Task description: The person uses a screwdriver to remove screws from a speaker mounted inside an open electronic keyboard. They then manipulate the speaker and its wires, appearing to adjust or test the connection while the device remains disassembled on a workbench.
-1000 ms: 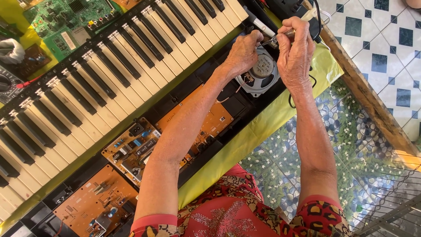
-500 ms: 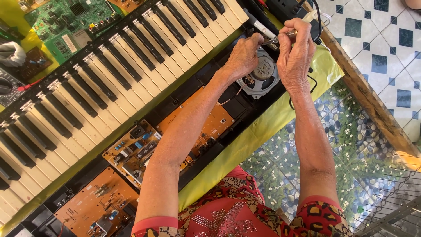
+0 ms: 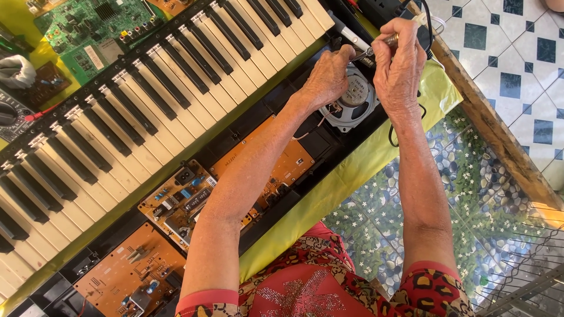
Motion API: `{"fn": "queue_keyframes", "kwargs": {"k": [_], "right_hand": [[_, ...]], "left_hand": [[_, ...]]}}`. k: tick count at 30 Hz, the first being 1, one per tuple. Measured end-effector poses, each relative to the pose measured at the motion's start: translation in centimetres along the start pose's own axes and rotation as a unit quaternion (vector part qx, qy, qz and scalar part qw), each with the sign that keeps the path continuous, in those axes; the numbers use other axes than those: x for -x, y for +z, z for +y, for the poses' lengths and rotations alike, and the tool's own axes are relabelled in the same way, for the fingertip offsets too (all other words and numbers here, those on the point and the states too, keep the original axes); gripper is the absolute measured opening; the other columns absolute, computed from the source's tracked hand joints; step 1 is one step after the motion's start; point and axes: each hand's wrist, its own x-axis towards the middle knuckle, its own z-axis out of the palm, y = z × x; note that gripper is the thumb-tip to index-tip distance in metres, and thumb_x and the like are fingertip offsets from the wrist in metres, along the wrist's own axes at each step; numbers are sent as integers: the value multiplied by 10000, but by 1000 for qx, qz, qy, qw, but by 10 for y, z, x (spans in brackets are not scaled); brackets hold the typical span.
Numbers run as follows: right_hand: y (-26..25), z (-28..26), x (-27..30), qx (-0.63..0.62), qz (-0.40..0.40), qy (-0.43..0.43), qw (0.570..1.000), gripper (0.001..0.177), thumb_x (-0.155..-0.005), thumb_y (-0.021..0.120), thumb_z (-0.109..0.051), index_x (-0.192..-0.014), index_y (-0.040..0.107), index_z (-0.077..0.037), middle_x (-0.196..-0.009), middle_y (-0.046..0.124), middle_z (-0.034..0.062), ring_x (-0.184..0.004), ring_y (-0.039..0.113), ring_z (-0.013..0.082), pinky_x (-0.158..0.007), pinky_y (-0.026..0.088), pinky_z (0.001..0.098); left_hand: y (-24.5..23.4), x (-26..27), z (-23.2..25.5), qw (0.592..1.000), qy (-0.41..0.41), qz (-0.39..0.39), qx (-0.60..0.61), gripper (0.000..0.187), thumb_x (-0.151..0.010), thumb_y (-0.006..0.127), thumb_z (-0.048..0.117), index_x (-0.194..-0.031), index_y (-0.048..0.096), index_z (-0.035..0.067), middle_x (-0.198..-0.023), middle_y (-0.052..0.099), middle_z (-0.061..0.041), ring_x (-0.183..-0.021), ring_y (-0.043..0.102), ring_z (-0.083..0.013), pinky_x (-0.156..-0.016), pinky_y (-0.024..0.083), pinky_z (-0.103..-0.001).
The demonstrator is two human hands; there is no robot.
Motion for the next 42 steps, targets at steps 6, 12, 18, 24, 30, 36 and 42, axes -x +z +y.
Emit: {"fn": "queue_keyframes", "kwargs": {"k": [6,12,18,24,30,36,42], "right_hand": [[13,29,1,182,54,-17,982,446,-1089,895,-39,-1330,528,-118,-735,644,14,-673,680,208,-622,530,366],[-1,17,-16,93,-38,-42,994,287,-926,547,144,-1172,546,-4,-1123,539,165,-1039,498,293,-854,464,429],[10,43,-11,208,13,-8,978,240,-1071,764,-4,-1170,563,-90,-887,581,10,-629,509,139,-619,457,346],[-10,38,-22,95,-118,-55,987,403,-940,527,223,-1303,504,50,-1119,504,210,-1059,497,328,-906,450,447],[-2,27,-17,137,-29,34,990,245,-1150,795,-11,-1148,552,-46,-736,667,53,-644,675,201,-675,545,419],[-9,4,-25,94,-114,81,986,69,-1208,593,-20,-1236,531,-8,-934,659,148,-746,592,239,-667,453,461],[-12,4,-22,79,-103,-89,987,111,-1108,750,205,-1192,753,133,-1067,711,252,-889,635,346,-799,495,428]], "left_hand": [[-4,0,4,1000,-5,5,17,439,-873,412,-138,-1229,558,73,-837,579,-96,-848,490,-265,-629,465,-416],[-5,0,5,1000,-10,-2,11,466,-873,431,-148,-1266,557,67,-928,643,-125,-892,523,-276,-651,489,-405],[-3,-3,6,999,17,24,27,482,-849,413,-159,-1271,588,-5,-1165,745,-232,-1002,641,-368,-765,590,-459],[3,-10,3,999,3,14,41,417,-898,430,-182,-1236,610,-16,-612,534,28,-453,462,-104,-434,477,-253],[2,-17,17,999,19,40,4,140,-992,662,144,-1041,573,48,-574,566,5,-448,505,-140,-475,511,-315],[-3,-35,29,988,-117,22,-95,234,-1012,509,224,-1127,707,174,-1008,754,-153,-953,758,-372,-745,634,-497],[-9,-27,31,993,-90,-29,-76,151,-1082,477,144,-1092,626,119,-754,585,8,-567,607,-99,-480,602,-262]]}}
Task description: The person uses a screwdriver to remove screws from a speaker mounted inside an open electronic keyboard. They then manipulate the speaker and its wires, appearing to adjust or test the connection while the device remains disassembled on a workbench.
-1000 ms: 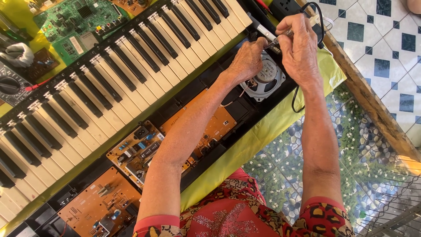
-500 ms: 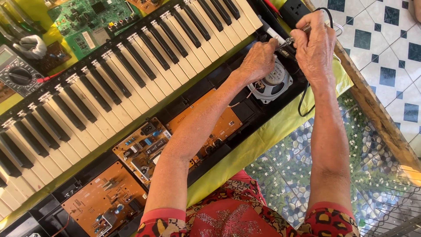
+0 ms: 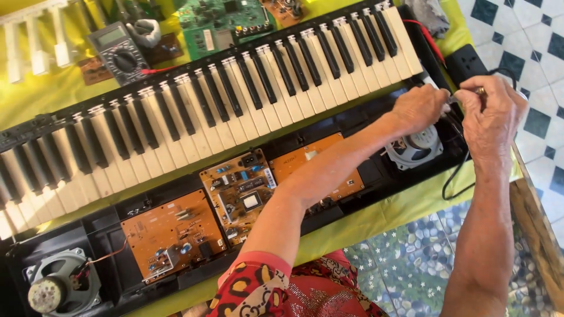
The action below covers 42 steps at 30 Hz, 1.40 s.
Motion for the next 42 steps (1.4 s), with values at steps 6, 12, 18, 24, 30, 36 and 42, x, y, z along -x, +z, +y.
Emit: {"fn": "queue_keyframes", "kwargs": {"k": [6,12,18,24,30,36,42], "right_hand": [[17,21,10,195,59,68,977,283,-1153,1015,-152,-1111,743,-85,-990,761,34,-867,708,229,-842,482,448],[-8,-8,-5,-7,-33,28,999,340,-1029,596,203,-1340,722,146,-1187,750,261,-1112,705,376,-992,544,482],[4,21,8,73,13,118,990,253,-1167,926,-33,-1187,676,-2,-928,710,67,-797,673,189,-1069,510,475],[-17,-3,-5,-93,-45,32,994,351,-1068,545,276,-1398,631,193,-1236,716,328,-1130,719,428,-943,640,482],[7,39,10,28,-26,138,990,135,-1207,719,62,-1201,592,17,-1019,633,119,-817,591,212,-712,523,360],[-7,5,-8,-67,-13,55,996,312,-1108,670,220,-1405,670,121,-1242,743,278,-1025,719,333,-830,625,406],[10,32,6,-62,57,60,995,117,-1191,713,246,-1253,677,152,-1045,757,233,-837,735,272,-719,628,326]], "left_hand": [[9,-7,0,999,12,41,-5,171,-1045,545,168,-1144,656,84,-726,599,-28,-586,649,-165,-488,599,-333],[-3,-8,1,1000,3,-19,9,213,-1015,510,45,-1128,667,135,-893,637,-59,-752,729,-213,-575,616,-351],[10,-14,-3,995,48,77,49,372,-904,722,334,-1195,720,102,-862,766,-106,-775,773,-272,-667,682,-410],[23,-38,-18,997,40,19,67,222,-941,705,209,-1156,720,155,-934,691,-58,-724,733,-167,-619,668,-287],[24,-34,-27,973,119,176,86,250,-780,869,283,-892,687,153,-871,681,-43,-813,647,-187,-662,606,-315],[17,-39,-27,981,108,137,87,135,-803,845,169,-874,735,133,-841,725,-43,-760,702,-190,-570,601,-314],[21,-39,-26,985,93,134,59,293,-758,904,276,-946,737,126,-806,712,-52,-749,707,-203,-584,626,-349]]}}
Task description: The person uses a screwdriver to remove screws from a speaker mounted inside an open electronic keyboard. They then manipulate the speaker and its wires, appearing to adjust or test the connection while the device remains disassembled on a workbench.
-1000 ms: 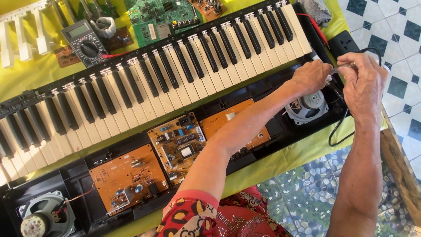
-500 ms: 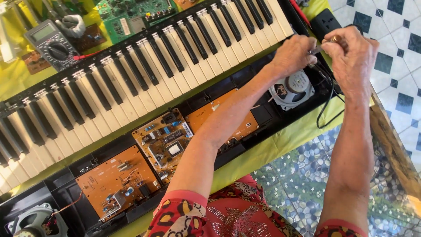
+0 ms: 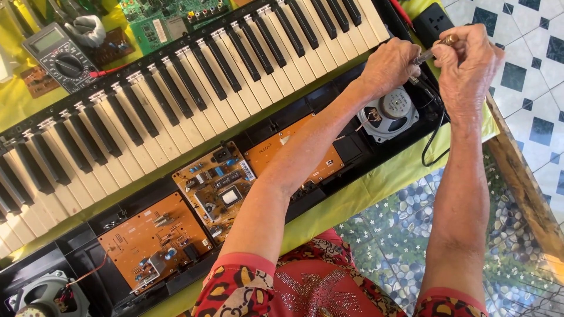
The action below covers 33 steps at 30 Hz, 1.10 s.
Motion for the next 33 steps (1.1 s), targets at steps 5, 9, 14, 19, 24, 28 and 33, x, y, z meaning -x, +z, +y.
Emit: {"fn": "queue_keyframes", "kwargs": {"k": [5,9,14,19,24,28,33], "right_hand": [[3,-4,4,-41,16,27,999,144,-1230,692,133,-1223,552,100,-1020,674,223,-798,729,275,-643,645,336],[-6,-14,-1,-75,-36,20,996,171,-1228,593,144,-1381,661,181,-1243,569,299,-778,674,300,-637,549,316],[8,-7,7,0,45,-30,999,207,-1276,651,-56,-1143,682,100,-1098,605,222,-688,711,258,-527,468,283],[3,-16,13,-48,46,-19,998,139,-1250,602,49,-1175,655,154,-1084,531,243,-701,631,276,-551,522,322],[-10,-30,17,-17,99,-60,993,132,-1224,538,84,-1214,654,146,-1103,612,257,-853,726,338,-618,657,367],[-11,-83,23,-45,61,-59,995,288,-1293,518,-185,-1241,592,88,-1109,627,248,-883,663,326,-697,561,407],[6,-119,35,14,-16,-44,999,321,-1240,542,-258,-1191,638,45,-1095,570,176,-833,557,233,-621,442,326]], "left_hand": [[8,-5,-3,999,26,3,-41,212,-815,854,202,-973,742,118,-939,705,-116,-820,727,-249,-612,625,-354],[8,-3,0,999,29,-3,-14,240,-808,854,171,-1019,761,103,-934,763,-110,-799,784,-243,-588,658,-333],[3,10,-3,994,20,-41,-103,286,-901,761,154,-1164,669,88,-1016,668,-60,-877,640,-181,-734,607,-298],[-74,72,20,986,89,-39,-136,197,-889,759,99,-1049,667,30,-919,656,-85,-732,657,-201,-605,607,-338],[-117,139,5,959,125,-87,-240,133,-987,599,-22,-858,616,3,-816,602,-113,-640,549,-197,-471,512,-325],[-132,172,1,932,105,-169,-303,293,-1013,636,-12,-760,535,96,-755,452,-8,-665,454,-169,-519,475,-311],[-126,184,-1,899,125,-183,-379,122,-909,779,92,-825,694,116,-829,621,-48,-775,571,-214,-712,559,-385]]}}
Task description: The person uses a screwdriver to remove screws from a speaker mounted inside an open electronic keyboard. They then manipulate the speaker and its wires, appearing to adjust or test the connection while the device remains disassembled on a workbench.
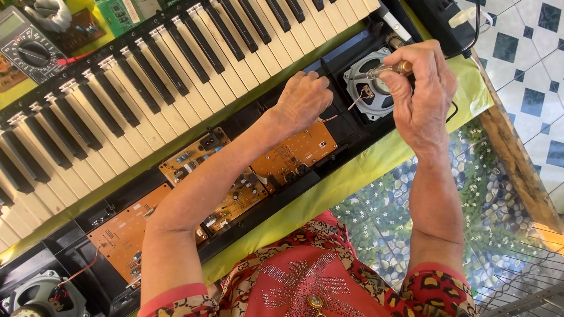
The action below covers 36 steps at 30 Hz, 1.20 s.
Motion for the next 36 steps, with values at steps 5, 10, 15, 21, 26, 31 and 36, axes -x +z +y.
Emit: {"fn": "queue_keyframes", "kwargs": {"k": [5,10,15,21,26,31,36], "right_hand": [[-10,-16,-2,24,53,-61,996,342,-1227,528,-255,-1138,653,51,-1038,644,189,-798,576,233,-628,473,332],[-28,-8,16,64,79,-72,992,413,-1221,537,-322,-1117,703,42,-979,704,172,-817,630,266,-638,499,378],[-49,-10,34,32,88,-53,994,385,-1213,577,-273,-1154,687,92,-1019,683,212,-852,621,296,-654,498,386],[-70,-14,45,86,110,-59,988,382,-1233,589,-252,-1137,668,109,-1018,710,243,-907,668,361,-712,534,461],[-85,-5,60,74,140,-61,986,362,-1235,588,-254,-1141,646,91,-1014,728,265,-918,674,389,-845,530,520],[-97,-9,60,3,171,-94,981,297,-1250,489,-196,-1194,520,93,-1125,614,350,-1048,643,480,-865,563,527],[-101,-28,71,-57,161,-67,983,166,-1287,366,-146,-1226,395,5,-1202,568,369,-1075,653,493,-1013,633,580]], "left_hand": [[0,0,4,1000,-8,-8,-21,135,-852,828,223,-927,754,139,-1006,699,-71,-978,633,-258,-965,535,-498],[6,-5,9,999,-30,-3,-40,87,-823,834,170,-862,757,176,-896,693,-26,-924,631,-247,-891,540,-459],[11,-14,15,997,-57,-12,-42,189,-741,884,145,-836,742,224,-849,674,9,-872,623,-226,-817,535,-415],[14,-21,21,995,-84,-14,-57,269,-668,935,154,-796,713,236,-718,577,40,-805,609,-181,-883,566,-453],[17,-21,19,996,-65,-8,-65,293,-651,941,214,-845,729,268,-792,619,31,-839,616,-202,-832,551,-430],[25,-19,14,997,-66,22,-39,238,-729,896,266,-919,761,214,-870,664,1,-924,643,-241,-889,567,-480],[30,-14,10,989,-75,126,-24,109,-768,840,163,-762,731,174,-785,612,26,-825,585,-217,-723,548,-397]]}}
